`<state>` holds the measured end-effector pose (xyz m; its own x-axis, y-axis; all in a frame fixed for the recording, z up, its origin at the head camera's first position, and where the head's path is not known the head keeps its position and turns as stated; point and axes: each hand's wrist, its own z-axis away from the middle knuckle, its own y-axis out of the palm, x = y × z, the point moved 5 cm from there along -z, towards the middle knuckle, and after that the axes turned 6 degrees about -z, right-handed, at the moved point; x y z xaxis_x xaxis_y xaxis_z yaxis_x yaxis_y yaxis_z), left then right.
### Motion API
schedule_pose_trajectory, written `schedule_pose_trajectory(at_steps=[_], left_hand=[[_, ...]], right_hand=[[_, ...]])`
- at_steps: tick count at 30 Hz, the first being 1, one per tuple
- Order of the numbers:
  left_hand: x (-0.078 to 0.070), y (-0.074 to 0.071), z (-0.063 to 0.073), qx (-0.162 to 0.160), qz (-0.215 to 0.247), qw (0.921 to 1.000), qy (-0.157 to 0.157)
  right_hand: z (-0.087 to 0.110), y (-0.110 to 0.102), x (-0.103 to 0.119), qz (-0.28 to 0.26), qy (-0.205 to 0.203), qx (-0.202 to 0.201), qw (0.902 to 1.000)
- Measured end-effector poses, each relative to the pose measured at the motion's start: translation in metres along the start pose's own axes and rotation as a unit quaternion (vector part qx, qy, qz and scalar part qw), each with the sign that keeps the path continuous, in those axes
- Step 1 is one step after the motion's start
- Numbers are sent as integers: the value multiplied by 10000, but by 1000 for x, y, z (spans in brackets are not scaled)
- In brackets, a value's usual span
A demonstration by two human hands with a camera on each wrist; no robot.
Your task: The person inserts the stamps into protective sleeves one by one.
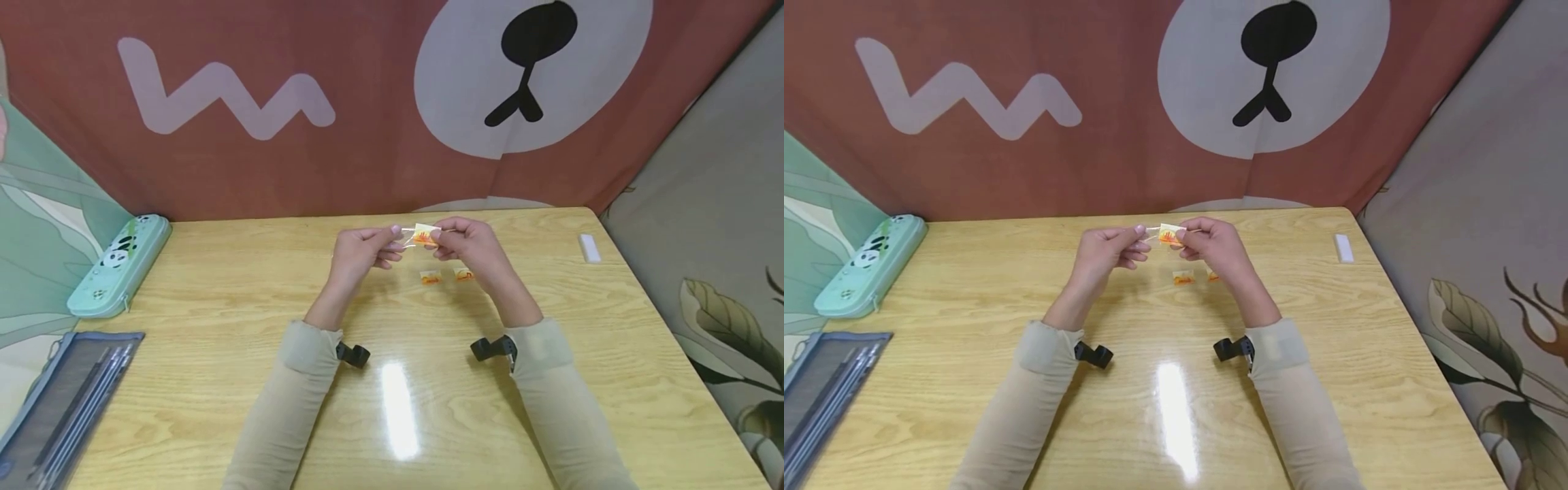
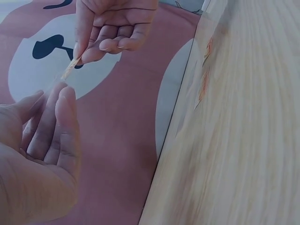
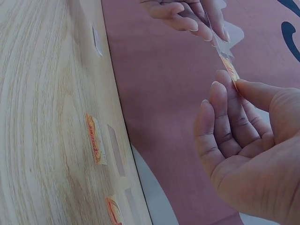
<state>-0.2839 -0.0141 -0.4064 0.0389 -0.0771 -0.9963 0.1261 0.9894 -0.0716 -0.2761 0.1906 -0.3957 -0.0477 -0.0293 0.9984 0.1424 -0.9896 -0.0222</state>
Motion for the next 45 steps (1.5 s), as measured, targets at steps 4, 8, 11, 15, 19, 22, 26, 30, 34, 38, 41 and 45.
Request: schedule_pose_trajectory(at_steps=[4,8,11,15,19,22,26,30,34,38,41,45], left_hand=[[0,0,1,-75,68,9999,-16],[-1,0,1,-145,120,9998,30],[-1,1,1,-161,115,9998,50],[0,2,0,-204,117,9997,64],[0,2,0,-241,116,9996,75],[-1,2,1,-255,113,9996,75],[0,2,1,-258,100,9996,80],[0,5,0,-195,31,9997,120],[-1,7,1,-159,-74,9996,205],[-1,9,2,-74,-79,9998,186],[-1,11,2,24,-54,9999,117],[0,14,2,110,-140,9998,24]], right_hand=[[0,0,-1,30,43,-13,10000],[1,0,0,120,25,-7,9999],[1,1,1,136,29,27,9999],[2,1,0,167,87,71,9998],[2,1,-1,239,141,129,9995],[2,1,-1,245,125,157,9995],[2,1,-2,238,137,164,9995],[2,1,-2,226,174,186,9994],[2,1,-1,273,173,183,9993],[3,1,-2,289,184,149,9993],[2,0,-3,302,175,119,9993],[1,0,-4,418,150,87,9990]])
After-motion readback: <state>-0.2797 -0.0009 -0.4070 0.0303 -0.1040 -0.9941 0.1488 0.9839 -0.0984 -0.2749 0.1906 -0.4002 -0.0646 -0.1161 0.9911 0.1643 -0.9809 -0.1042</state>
